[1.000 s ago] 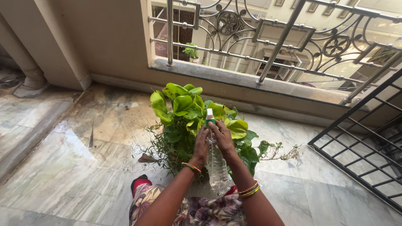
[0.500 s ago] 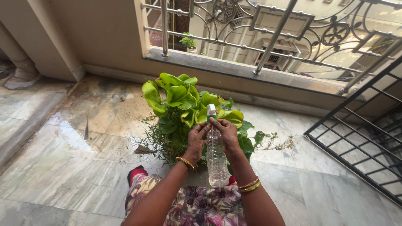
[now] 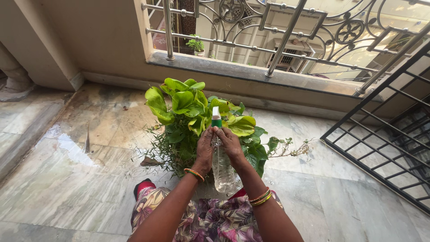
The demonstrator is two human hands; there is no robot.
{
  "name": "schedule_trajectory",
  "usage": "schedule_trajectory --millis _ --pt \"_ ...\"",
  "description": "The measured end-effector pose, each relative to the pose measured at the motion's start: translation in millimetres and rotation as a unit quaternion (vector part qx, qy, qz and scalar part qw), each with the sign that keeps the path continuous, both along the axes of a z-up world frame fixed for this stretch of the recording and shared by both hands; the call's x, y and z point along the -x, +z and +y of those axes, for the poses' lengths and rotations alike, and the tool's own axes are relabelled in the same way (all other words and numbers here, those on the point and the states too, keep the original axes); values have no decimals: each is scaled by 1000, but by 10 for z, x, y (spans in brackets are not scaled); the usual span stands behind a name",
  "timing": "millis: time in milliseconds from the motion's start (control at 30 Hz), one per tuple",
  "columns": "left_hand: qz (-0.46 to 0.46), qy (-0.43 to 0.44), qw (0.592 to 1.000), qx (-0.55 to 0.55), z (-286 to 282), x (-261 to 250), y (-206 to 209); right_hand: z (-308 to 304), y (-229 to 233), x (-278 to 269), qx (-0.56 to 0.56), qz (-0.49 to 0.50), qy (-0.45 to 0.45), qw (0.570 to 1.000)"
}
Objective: The person sits on a tiled balcony floor and repeatedly sprays water from a clear plastic spray bottle onto the leaves of a potted plant. The person occasionally adjusts the leaves with their left hand while spraying with their right hand.
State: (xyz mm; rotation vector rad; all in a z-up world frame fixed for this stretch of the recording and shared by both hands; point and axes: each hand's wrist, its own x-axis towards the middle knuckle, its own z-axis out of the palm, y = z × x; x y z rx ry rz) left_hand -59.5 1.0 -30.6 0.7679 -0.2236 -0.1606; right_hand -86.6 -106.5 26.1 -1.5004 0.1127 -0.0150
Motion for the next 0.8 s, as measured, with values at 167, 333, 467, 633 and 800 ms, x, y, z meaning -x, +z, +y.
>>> schedule_trajectory --millis 167,333,467,633,800 --pt "23 -18 999 -38 109 54 67 14 65 -4 -28 -19 18 999" --pt "17 -35 999 -12 128 116 133 52 109 32 -45 -11 13 999" --pt "36 -72 996 29 159 123 153 8 138 44 -38 9 14 999" --pt "12 -96 995 5 245 92 121 -30 177 25 -44 -5 26 999" --pt "32 -96 995 12 303 -18 -25 -54 129 24 -65 -12 25 997"
